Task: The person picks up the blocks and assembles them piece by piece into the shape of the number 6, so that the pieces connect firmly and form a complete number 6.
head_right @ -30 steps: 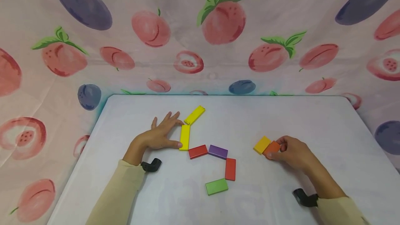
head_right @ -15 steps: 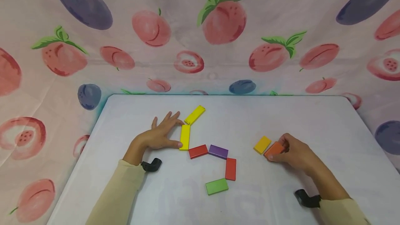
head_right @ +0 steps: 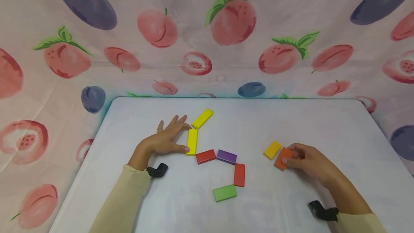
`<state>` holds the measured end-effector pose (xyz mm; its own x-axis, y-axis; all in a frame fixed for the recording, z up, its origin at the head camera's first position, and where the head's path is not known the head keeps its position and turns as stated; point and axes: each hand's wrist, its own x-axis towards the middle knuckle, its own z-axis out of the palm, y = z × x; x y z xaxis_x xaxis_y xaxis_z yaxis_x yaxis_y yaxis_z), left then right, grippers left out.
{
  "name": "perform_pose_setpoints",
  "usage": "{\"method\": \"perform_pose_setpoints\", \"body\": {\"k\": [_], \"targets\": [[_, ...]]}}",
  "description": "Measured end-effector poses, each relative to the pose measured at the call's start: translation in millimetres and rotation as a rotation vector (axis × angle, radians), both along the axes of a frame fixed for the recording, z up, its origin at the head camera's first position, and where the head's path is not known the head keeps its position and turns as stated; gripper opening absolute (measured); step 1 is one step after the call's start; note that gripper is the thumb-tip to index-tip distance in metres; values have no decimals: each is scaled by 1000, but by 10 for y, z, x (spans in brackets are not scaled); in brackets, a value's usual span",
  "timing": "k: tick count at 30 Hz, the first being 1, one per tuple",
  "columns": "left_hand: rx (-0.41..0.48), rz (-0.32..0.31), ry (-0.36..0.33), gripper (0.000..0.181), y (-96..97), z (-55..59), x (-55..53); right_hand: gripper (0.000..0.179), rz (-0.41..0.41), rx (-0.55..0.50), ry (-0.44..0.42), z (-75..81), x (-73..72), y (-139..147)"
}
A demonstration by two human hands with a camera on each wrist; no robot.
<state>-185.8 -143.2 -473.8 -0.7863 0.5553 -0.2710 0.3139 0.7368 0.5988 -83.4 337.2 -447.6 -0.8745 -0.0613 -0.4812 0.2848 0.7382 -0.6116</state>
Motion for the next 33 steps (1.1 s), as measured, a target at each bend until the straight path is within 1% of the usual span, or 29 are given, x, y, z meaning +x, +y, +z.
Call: {"method": "perform_pose_setpoints", "body": {"k": [4,6,8,13,15,18,21,25,33], "targets": [[7,-3,0,77,-7,8,4,59,-16,-17,-13,5,27,-13],[11,-3,-2,77,-5,16,9,57,-21,-43,-17,10,40,-20],[12,-1,-6,77,-4,25,14,57,-36,-102,-30,11,52,-33],[9,6,-5,76,-4,44,26,55,-77,-314,-79,6,82,-106],[7,7,-3,76,-3,50,28,54,-73,-372,-89,8,95,-146],[0,4,-2,76,1,53,30,52,-62,-421,-104,20,111,-211],[0,3,-3,76,5,56,27,50,-44,-448,-106,43,123,-289],[6,3,-4,76,7,62,22,53,-21,-454,-107,79,133,-399],[-2,2,-4,76,-1,56,25,61,5,-383,-144,135,149,-597]]}}
